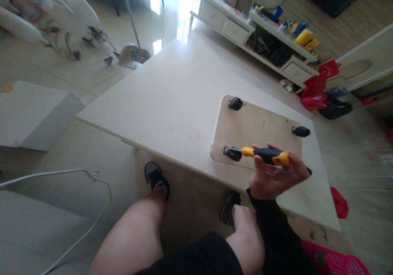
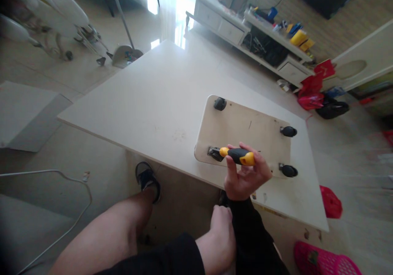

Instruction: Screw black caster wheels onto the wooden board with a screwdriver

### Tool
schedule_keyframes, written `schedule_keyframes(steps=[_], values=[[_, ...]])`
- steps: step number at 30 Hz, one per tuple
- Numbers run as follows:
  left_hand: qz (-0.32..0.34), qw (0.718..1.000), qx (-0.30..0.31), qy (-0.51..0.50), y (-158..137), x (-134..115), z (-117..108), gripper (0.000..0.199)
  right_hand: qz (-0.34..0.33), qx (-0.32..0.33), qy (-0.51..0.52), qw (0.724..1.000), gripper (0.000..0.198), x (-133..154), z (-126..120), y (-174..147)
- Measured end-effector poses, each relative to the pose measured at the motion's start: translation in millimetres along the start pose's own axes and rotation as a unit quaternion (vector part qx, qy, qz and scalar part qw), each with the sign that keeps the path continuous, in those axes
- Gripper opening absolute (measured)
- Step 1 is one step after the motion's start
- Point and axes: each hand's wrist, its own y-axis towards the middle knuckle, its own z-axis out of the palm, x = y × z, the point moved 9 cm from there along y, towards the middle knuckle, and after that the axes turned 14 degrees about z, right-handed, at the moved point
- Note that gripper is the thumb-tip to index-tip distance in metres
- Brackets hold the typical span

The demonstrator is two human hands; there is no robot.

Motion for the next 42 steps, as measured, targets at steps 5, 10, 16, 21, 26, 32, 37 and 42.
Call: schedule_keyframes(steps=[5, 10, 16, 21, 26, 32, 37, 42], values=[[0.107, 0.991, -0.007, 0.079, -10.3, -14.8, -5.5, 0.038, -0.019, 0.019, 0.015, 1.0, 0.084, 1.5, 3.3, -3.1], [0.097, 0.993, -0.02, 0.061, -10.5, -19.8, -9.6, 0.042, -0.001, 0.039, 0.007, 0.999, 0.084, 0.6, 2.4, -4.0], [0.03, 0.999, 0.009, 0.042, 1.8, -15.4, -1.3, 0.045, 0.0, 0.038, 0.019, 0.999, 0.082, -0.2, 0.6, -4.2], [0.035, 0.997, -0.022, 0.064, -0.5, -13.6, -5.0, 0.041, -0.015, 0.051, 0.011, 0.999, 0.087, 2.8, 3.4, -3.6], [0.101, 0.989, -0.029, 0.105, -10.9, -20.5, -7.0, 0.037, -0.016, 0.041, 0.02, 0.999, 0.083, 4.6, 1.9, -2.9], [0.086, 0.992, -0.024, 0.095, -9.3, -20.3, 1.1, 0.039, -0.002, 0.047, 0.009, 0.999, 0.079, 4.6, 4.5, -4.6], [0.051, 0.996, -0.011, 0.078, -3.1, -16.2, 10.6, 0.045, -0.001, 0.054, 0.023, 0.998, 0.081, 6.8, 6.5, -4.3], [0.011, 0.999, 0.002, 0.043, 12.9, -10.3, 11.0, 0.044, 0.01, 0.047, 0.021, 0.999, 0.08, 4.8, 4.7, -3.5]])
